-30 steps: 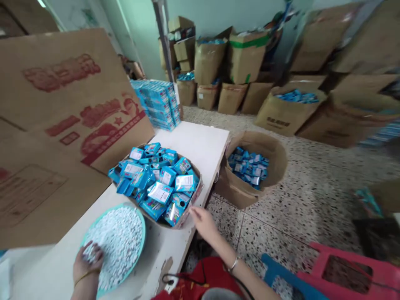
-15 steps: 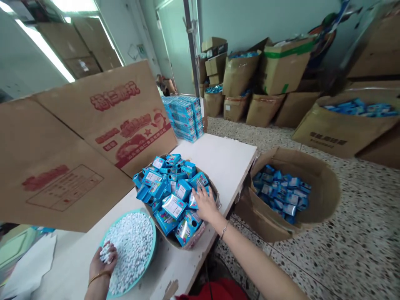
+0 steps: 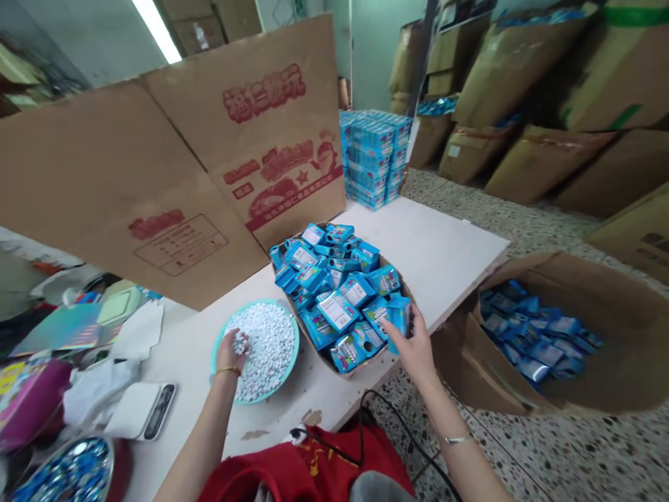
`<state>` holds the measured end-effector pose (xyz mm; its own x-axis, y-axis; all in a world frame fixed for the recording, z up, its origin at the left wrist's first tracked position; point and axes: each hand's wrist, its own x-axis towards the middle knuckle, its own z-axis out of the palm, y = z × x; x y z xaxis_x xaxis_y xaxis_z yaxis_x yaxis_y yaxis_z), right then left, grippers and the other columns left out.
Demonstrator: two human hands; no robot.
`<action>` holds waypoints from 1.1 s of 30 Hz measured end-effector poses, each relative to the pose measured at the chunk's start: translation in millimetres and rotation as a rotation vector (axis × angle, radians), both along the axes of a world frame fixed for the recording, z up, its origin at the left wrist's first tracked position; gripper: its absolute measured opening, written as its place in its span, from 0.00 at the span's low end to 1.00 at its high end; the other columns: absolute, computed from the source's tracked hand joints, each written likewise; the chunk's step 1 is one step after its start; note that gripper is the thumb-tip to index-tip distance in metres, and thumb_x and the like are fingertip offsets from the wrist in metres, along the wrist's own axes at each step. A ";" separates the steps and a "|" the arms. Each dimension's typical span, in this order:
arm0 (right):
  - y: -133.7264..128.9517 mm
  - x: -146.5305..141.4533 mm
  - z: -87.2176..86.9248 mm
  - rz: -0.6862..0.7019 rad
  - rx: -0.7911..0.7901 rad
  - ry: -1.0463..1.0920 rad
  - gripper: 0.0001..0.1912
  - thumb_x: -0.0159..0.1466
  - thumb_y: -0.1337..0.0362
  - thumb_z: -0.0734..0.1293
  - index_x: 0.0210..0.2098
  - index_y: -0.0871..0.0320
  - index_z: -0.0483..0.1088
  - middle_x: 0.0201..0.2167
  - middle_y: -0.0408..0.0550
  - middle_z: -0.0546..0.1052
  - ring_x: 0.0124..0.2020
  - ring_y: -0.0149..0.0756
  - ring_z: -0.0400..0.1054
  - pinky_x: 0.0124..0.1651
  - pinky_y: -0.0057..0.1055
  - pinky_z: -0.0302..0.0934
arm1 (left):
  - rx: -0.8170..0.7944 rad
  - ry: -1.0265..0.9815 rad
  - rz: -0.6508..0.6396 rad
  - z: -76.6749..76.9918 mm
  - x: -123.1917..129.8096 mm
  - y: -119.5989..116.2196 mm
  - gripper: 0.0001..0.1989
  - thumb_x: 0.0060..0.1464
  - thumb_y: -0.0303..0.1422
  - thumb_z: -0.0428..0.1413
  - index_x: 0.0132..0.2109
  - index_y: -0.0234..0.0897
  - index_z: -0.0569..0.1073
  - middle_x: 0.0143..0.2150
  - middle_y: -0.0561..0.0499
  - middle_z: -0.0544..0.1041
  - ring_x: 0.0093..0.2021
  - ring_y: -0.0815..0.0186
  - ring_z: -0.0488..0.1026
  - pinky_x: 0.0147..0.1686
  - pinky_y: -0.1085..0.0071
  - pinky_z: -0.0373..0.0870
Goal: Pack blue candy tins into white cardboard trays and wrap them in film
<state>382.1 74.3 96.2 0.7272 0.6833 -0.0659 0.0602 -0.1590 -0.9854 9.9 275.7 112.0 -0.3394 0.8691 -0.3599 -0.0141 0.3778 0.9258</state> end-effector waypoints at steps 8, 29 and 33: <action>44.6 -33.9 0.3 0.152 -0.189 -0.343 0.52 0.48 0.37 0.70 0.63 0.61 0.57 0.60 0.63 0.65 0.60 0.56 0.59 0.62 0.52 0.54 | 0.134 0.478 -0.325 -6.2 -29.6 0.7 0.09 0.40 0.38 0.62 0.31 0.39 0.76 0.44 0.45 0.77 0.55 0.53 0.68 0.59 0.56 0.59; 235.7 187.6 -105.6 0.922 -0.571 -0.393 0.11 0.59 0.64 0.58 0.27 0.57 0.71 0.30 0.50 0.78 0.35 0.39 0.71 0.39 0.29 0.60 | -0.431 1.103 -0.764 -14.7 162.4 80.1 0.09 0.57 0.32 0.52 0.32 0.34 0.75 0.36 0.42 0.80 0.40 0.56 0.77 0.38 0.68 0.68; 218.0 201.5 -108.3 0.951 -0.568 -0.442 0.14 0.61 0.59 0.55 0.28 0.54 0.69 0.30 0.52 0.77 0.35 0.44 0.72 0.39 0.34 0.60 | -0.404 1.136 -0.826 -6.4 188.8 75.3 0.12 0.60 0.30 0.48 0.36 0.33 0.76 0.40 0.41 0.80 0.44 0.58 0.76 0.41 0.69 0.66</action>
<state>583.7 292.3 -12.1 -0.0191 0.9143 -0.4045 0.7063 -0.2741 -0.6528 198.8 351.0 105.7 -0.0666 0.8603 -0.5054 0.9816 0.1474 0.1217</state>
